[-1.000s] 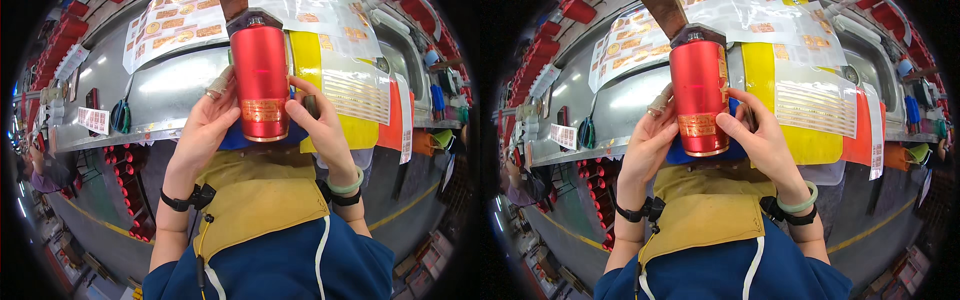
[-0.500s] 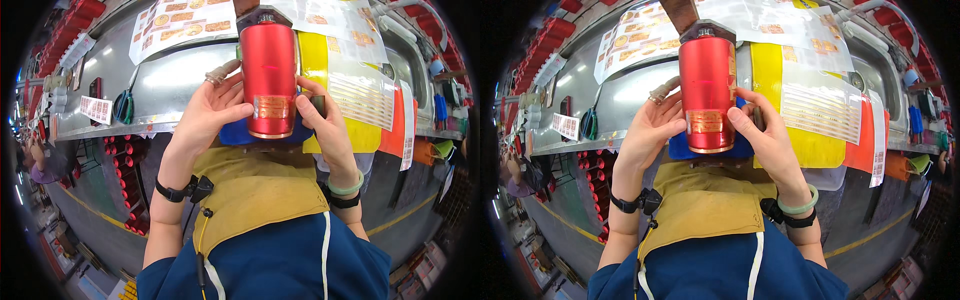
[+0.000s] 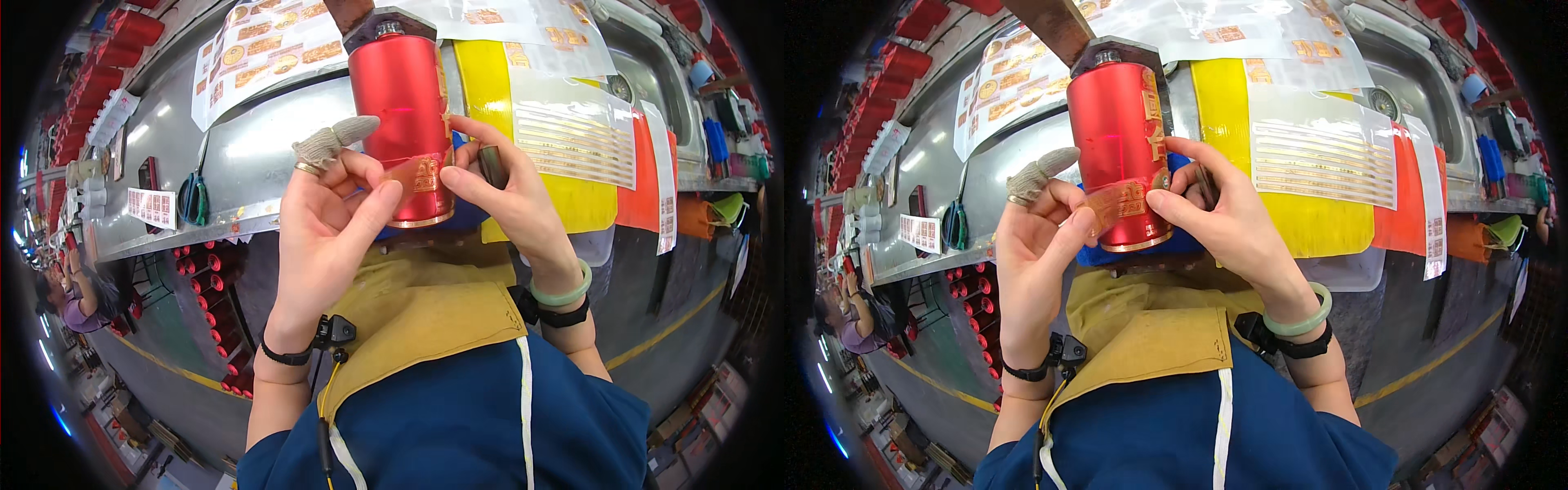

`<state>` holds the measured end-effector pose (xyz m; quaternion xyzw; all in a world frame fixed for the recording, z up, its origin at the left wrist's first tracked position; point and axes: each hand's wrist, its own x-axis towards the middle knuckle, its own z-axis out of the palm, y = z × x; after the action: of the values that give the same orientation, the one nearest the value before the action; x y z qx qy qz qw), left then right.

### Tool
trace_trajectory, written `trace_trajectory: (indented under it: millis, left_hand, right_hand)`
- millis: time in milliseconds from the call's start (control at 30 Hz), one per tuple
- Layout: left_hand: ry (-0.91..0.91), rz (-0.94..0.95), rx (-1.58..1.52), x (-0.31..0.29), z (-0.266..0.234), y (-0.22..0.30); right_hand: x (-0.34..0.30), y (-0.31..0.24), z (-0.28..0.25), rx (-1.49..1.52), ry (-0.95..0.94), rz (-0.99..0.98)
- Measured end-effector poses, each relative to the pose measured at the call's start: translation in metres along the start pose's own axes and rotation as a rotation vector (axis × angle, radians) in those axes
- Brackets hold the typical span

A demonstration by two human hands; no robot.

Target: Applying and smoothing adhesive labels onto red cylindrical bottles on a factory assembly line.

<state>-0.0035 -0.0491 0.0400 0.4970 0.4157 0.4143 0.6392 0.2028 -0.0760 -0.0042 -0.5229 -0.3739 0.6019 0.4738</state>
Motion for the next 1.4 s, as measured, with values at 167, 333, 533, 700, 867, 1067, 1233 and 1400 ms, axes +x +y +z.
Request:
trace_trajectory:
  millis: [167,333,533,700,867,1067,1233,1400]
  left_hand:
    - [-0.006,-0.048,-0.059,0.0,0.002,0.003]
    - [0.055,-0.061,0.002,0.001,-0.007,-0.01]
    - [0.019,-0.093,0.038,0.004,-0.015,-0.01]
    - [0.037,-0.108,0.038,0.003,-0.016,-0.012]
    - [0.026,-0.087,0.06,0.003,-0.018,-0.014]
    - [0.03,-0.079,0.057,0.004,-0.018,-0.018]
    - [0.041,-0.088,0.063,0.004,-0.018,-0.02]
    - [0.044,-0.104,0.032,0.006,-0.017,-0.018]
  right_hand:
    - [-0.001,-0.003,0.001,0.009,-0.007,0.027]
    - [0.0,-0.003,0.001,-0.015,-0.005,0.015]
    - [0.001,-0.004,0.001,0.004,-0.01,0.016]
    - [0.001,-0.003,0.002,0.04,-0.002,0.023]
    - [0.001,0.001,0.001,0.036,0.006,0.013]
    - [0.001,-0.003,0.003,0.027,0.019,0.033]
    - [0.002,-0.001,0.004,-0.013,0.018,0.007]
    - [0.001,-0.002,0.006,-0.015,0.03,0.007]
